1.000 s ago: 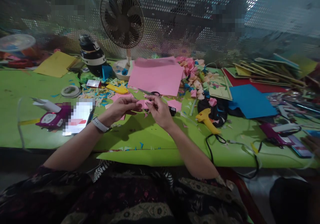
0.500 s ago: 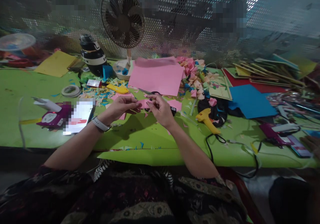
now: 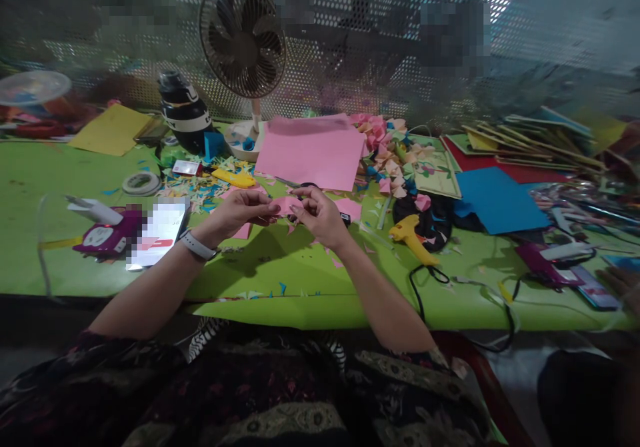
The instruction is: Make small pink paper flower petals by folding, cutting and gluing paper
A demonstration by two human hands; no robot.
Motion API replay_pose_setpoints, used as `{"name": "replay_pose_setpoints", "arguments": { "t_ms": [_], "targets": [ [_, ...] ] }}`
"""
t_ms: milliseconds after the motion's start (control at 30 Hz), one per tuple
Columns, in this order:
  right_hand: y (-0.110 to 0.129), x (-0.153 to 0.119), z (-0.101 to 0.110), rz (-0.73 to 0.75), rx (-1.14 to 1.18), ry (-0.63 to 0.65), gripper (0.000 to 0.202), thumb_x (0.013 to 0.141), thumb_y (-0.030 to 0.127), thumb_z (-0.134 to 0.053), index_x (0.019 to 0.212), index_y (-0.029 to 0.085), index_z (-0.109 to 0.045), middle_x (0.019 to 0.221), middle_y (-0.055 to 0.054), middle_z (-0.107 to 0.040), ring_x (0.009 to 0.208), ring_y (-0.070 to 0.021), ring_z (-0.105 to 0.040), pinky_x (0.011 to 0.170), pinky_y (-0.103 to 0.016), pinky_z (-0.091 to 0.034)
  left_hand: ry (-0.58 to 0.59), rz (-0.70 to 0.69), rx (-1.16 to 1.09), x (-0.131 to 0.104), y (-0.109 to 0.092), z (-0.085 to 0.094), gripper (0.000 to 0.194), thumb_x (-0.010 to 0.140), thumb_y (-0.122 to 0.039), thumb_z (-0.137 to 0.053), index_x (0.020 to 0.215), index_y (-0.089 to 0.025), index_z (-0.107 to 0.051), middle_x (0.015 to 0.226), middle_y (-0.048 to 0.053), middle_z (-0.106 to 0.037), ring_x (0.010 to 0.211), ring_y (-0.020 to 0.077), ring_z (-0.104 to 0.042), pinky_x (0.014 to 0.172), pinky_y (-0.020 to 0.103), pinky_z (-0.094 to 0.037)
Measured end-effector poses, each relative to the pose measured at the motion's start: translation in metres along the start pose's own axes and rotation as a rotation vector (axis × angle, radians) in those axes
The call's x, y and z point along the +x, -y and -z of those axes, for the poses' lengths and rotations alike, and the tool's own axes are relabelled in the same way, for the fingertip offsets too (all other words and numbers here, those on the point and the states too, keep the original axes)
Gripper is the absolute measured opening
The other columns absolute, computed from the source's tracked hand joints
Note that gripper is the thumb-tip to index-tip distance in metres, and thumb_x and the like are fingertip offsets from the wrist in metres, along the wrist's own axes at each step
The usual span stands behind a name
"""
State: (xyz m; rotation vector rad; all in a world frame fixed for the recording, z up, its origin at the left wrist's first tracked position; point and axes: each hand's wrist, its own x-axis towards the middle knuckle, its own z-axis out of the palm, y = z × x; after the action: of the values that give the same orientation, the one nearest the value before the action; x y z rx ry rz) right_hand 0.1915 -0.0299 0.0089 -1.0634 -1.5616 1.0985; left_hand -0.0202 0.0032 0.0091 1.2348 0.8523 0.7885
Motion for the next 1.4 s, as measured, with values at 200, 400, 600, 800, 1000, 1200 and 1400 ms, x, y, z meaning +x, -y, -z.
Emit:
{"name": "replay_pose_setpoints", "arguments": {
  "t_ms": [200, 400, 600, 800, 1000, 1200, 1400],
  "targets": [
    [0.002, -0.001, -0.002, 0.022, 0.019, -0.003, 0.037, 0.082, 0.032, -0.071, 0.114, 0.02, -0.057, 0.071, 0.003, -0.062, 0.068, -0.013, -0.06, 0.067, -0.029, -0.051, -0.001, -0.003, -0.004, -0.001, -0.002, -0.001, 0.017, 0.073, -0.027, -0.083, 0.08, -0.014, -0.073, 0.076, 0.004, -0.075, 0.069, 0.012, -0.069, 0.071, 0.026, -0.057],
    [0.0, 0.0, -0.002, 0.021, 0.01, -0.013, 0.037, 0.082, 0.034, -0.071, 0.113, 0.02, -0.057, 0.072, 0.003, -0.062, 0.068, -0.0128, -0.06, 0.066, -0.029, -0.051, 0.005, -0.006, 0.007, 0.001, 0.002, 0.001, 0.021, 0.073, -0.03, -0.083, 0.083, -0.015, -0.074, 0.081, 0.006, -0.076, 0.075, 0.0138, -0.071, 0.074, 0.028, -0.058],
    [-0.004, 0.002, -0.001, 0.028, -0.004, -0.009, 0.038, 0.082, 0.037, -0.071, 0.113, 0.02, -0.056, 0.071, 0.004, -0.06, 0.069, -0.0134, -0.061, 0.066, -0.03, -0.051, -0.002, -0.013, -0.007, 0.001, 0.001, 0.0, 0.019, 0.073, -0.027, -0.083, 0.081, -0.014, -0.073, 0.078, 0.005, -0.075, 0.071, 0.0121, -0.07, 0.075, 0.028, -0.057],
    [-0.002, 0.001, -0.001, 0.008, -0.02, -0.003, 0.036, 0.084, 0.038, -0.069, 0.113, 0.021, -0.056, 0.075, 0.002, -0.062, 0.07, -0.0136, -0.063, 0.069, -0.031, -0.054, -0.01, 0.021, -0.015, 0.002, 0.002, 0.002, 0.018, 0.074, -0.028, -0.082, 0.081, -0.014, -0.073, 0.075, 0.005, -0.075, 0.067, 0.012, -0.069, 0.072, 0.028, -0.058],
    [-0.003, 0.002, -0.001, -0.002, -0.004, -0.01, 0.036, 0.083, 0.038, -0.071, 0.112, 0.022, -0.058, 0.074, 0.003, -0.062, 0.07, -0.0137, -0.063, 0.072, -0.033, -0.057, -0.032, 0.017, -0.033, 0.001, 0.0, 0.0, 0.016, 0.074, -0.024, -0.082, 0.079, -0.013, -0.071, 0.074, 0.004, -0.074, 0.068, 0.0109, -0.07, 0.074, 0.027, -0.058],
    [0.0, 0.003, 0.0, -0.052, 0.051, 0.043, 0.029, 0.083, 0.028, -0.07, 0.108, 0.019, -0.06, 0.078, 0.0, -0.065, 0.073, -0.0151, -0.068, 0.074, -0.034, -0.06, -0.072, 0.044, -0.046, -0.002, -0.007, 0.006, 0.018, 0.068, -0.019, -0.086, 0.076, -0.012, -0.071, 0.07, 0.003, -0.074, 0.066, 0.0123, -0.071, 0.075, 0.028, -0.059],
    [0.004, 0.003, 0.0, -0.076, 0.036, 0.064, 0.025, 0.082, 0.017, -0.067, 0.106, 0.019, -0.061, 0.081, -0.002, -0.068, 0.077, -0.0149, -0.069, 0.079, -0.035, -0.06, -0.107, 0.108, -0.035, -0.008, -0.016, 0.01, 0.017, 0.068, -0.015, -0.085, 0.072, -0.012, -0.07, 0.07, 0.003, -0.074, 0.064, 0.0112, -0.071, 0.075, 0.026, -0.06]
  ]
}}
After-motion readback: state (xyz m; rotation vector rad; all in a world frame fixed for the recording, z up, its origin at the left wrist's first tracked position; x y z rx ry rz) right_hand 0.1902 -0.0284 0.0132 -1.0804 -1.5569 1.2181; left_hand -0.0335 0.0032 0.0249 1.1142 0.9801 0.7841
